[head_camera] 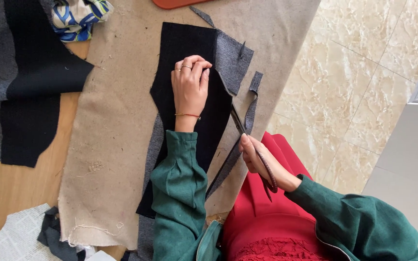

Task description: Cutting fabric pieces according to a pattern using large scissors and organizing the cut components on a workbench.

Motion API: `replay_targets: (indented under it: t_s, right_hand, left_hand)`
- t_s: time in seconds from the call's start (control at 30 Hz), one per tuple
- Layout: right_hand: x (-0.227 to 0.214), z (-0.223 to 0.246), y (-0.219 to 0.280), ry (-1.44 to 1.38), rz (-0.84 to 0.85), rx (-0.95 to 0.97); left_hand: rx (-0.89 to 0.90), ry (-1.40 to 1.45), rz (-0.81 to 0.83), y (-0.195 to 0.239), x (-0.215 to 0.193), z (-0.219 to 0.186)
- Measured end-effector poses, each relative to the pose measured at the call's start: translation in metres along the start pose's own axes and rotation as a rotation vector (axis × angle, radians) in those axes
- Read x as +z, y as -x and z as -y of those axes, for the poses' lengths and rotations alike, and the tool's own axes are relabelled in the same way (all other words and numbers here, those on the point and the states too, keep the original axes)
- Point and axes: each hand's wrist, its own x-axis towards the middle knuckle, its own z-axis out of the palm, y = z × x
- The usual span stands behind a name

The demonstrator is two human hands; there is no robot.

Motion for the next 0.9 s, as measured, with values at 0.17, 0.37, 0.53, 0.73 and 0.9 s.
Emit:
replay_targets:
  t_s: [0.17,0.37,0.53,0.73,0.9]
  right_hand:
    - [0.013,0.0,-0.009,-0.026,-0.019,-0.034]
    - [0.027,0.001,-0.013,-0.015,-0.1,0.002]
    - [0.025,-0.006,-0.014,0.072,-0.15,0.012]
    - [0.025,-0.006,-0.015,0.105,-0.159,-0.012]
    - [0.034,-0.004,-0.014,-0.094,-0.126,-0.017]
  left_hand:
    - [0.002,0.005,-0.002,0.0,-0.002,-0.001]
    - [-0.002,0.023,0.004,0.001,0.006,0.005]
    - [-0.011,0.025,-0.001,0.001,0.006,0.005]
    - [-0.013,0.041,-0.014,0.0,0.006,0.004]
    - [-0.01,0.062,0.001,0.001,0.007,0.005]
